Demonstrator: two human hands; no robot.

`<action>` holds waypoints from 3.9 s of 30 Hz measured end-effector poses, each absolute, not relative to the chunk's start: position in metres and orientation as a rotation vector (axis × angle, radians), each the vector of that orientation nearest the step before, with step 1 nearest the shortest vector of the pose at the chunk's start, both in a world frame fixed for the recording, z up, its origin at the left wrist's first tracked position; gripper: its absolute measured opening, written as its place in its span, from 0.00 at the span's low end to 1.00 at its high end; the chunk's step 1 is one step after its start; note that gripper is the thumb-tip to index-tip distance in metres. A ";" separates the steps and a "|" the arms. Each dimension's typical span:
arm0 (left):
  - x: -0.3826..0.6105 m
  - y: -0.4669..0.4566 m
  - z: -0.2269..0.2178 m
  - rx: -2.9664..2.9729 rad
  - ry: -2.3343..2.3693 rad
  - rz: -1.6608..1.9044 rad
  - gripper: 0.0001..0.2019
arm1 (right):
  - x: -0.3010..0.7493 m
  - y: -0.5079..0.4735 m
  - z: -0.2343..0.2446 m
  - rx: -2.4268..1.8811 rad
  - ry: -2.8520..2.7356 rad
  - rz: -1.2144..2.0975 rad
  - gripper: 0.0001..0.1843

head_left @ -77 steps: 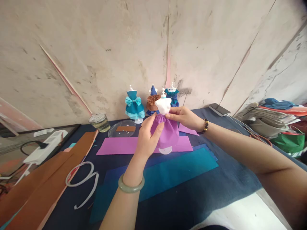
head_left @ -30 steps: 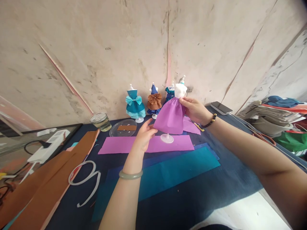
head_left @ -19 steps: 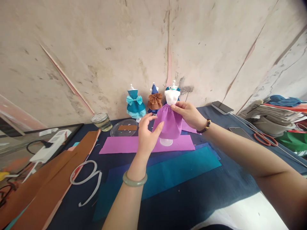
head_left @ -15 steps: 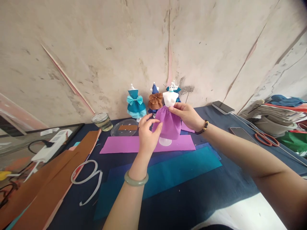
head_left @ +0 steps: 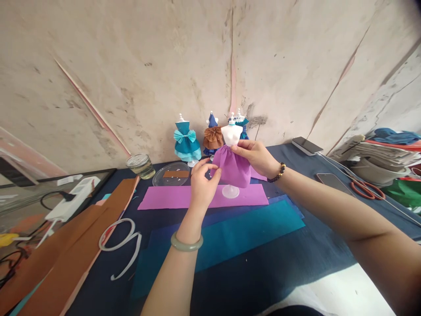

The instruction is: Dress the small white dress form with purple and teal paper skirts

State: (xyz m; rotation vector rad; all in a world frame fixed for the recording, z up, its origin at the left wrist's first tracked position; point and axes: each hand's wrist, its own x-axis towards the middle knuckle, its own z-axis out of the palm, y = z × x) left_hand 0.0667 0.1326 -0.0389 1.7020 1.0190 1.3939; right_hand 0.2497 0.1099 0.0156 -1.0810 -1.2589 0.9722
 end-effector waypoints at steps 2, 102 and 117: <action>0.066 0.139 -0.044 1.569 1.007 1.402 0.08 | 0.255 0.113 0.018 -1.048 -1.230 0.960 0.20; 0.062 0.178 -0.081 1.084 1.222 1.221 0.20 | 0.258 0.180 -0.038 -1.078 -1.445 0.809 0.23; 0.061 0.174 -0.074 1.070 1.223 1.195 0.20 | 0.255 0.180 -0.035 -1.079 -1.539 0.734 0.26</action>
